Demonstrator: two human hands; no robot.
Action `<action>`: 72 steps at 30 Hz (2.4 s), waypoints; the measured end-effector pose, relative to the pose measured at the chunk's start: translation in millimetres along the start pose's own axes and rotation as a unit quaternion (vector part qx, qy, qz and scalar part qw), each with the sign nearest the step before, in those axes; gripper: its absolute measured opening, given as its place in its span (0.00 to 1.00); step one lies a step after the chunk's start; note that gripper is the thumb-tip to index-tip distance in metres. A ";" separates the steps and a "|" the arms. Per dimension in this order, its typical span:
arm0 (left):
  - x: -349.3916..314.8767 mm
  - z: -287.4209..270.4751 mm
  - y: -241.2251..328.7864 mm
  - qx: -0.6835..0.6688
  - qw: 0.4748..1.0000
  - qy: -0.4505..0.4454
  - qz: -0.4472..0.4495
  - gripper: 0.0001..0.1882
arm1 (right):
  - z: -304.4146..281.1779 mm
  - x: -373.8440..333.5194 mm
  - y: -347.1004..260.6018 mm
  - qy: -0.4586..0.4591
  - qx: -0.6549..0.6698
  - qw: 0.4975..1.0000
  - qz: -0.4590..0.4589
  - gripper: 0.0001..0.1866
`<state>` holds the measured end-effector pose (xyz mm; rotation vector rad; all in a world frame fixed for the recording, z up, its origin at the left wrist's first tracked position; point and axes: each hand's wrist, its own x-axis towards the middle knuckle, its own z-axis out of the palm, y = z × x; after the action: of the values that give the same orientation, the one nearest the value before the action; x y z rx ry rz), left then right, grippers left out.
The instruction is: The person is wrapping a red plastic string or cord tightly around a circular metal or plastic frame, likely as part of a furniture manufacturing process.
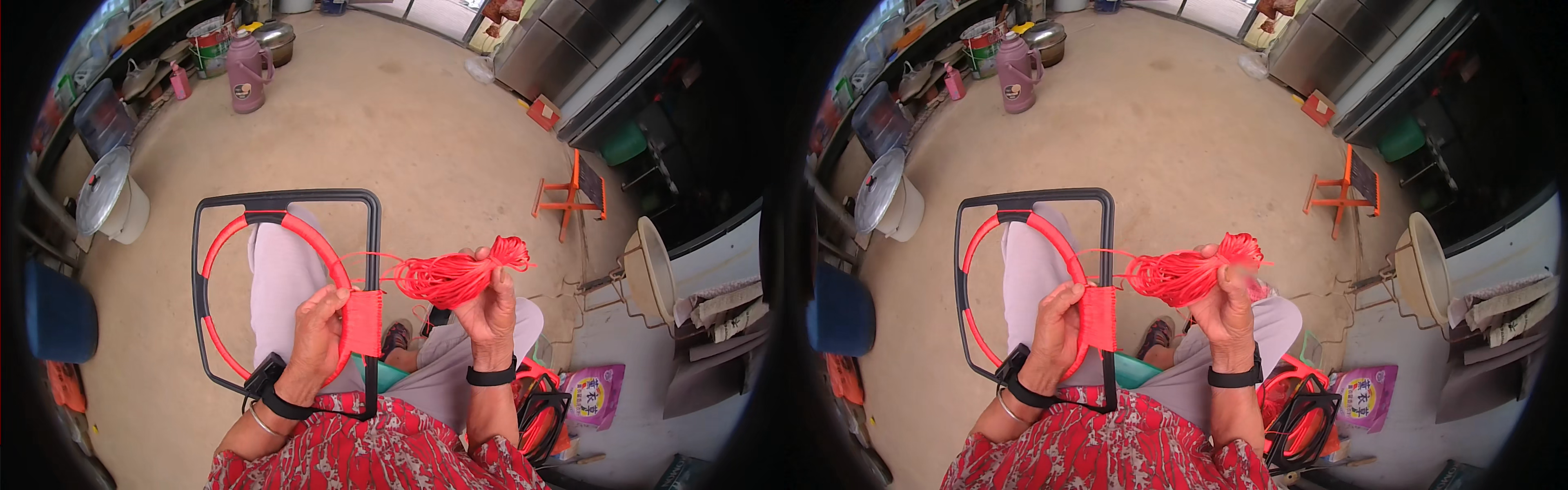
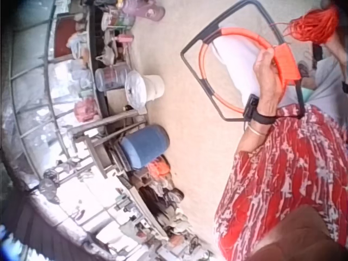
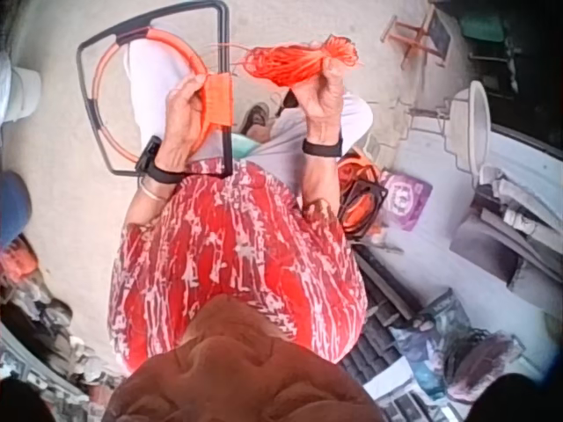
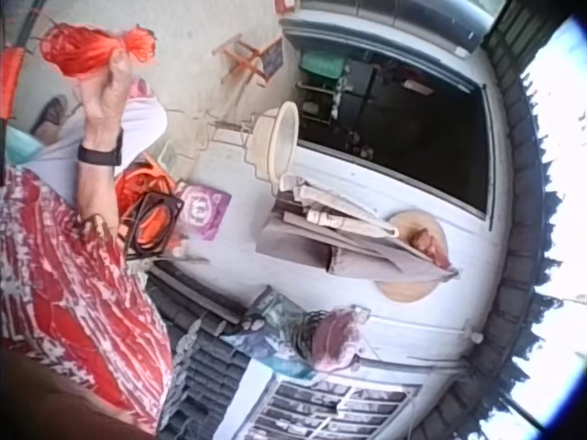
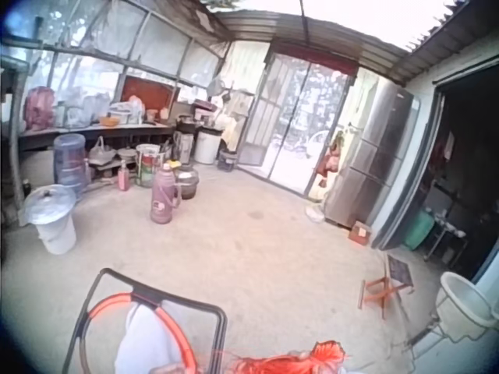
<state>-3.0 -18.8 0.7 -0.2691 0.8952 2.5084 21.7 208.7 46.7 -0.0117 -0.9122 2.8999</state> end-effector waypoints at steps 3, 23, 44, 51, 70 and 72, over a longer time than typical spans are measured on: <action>1.3 -0.2 1.3 -0.013 1.000 -0.007 -0.011 0.11 | -6.5 0.4 -7.4 -0.053 0.053 0.997 -0.014 0.17; 0.7 -13.5 -7.2 -0.130 0.990 -0.002 0.046 0.13 | 14.1 16.5 41.4 -0.013 -0.453 0.877 0.160 0.18; -5.3 1.6 7.7 -0.036 0.999 0.026 0.030 0.11 | 39.8 8.7 58.5 0.062 -0.527 0.841 0.109 0.09; -12.3 8.5 14.1 -0.049 0.998 0.041 0.004 0.08 | 55.1 2.3 61.3 0.077 -0.524 0.841 0.107 0.08; -29.4 17.9 26.1 -0.069 0.993 0.035 -0.090 0.10 | 67.7 -20.7 64.2 0.093 -0.481 0.866 0.102 0.12; -33.2 20.6 28.2 -0.066 0.994 0.031 -0.087 0.08 | 65.1 -25.2 67.7 0.095 -0.494 0.860 0.089 0.13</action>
<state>11.8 -36.7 42.9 -0.4495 0.6974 2.4100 38.0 113.9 60.8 -0.4597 -2.2919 2.1413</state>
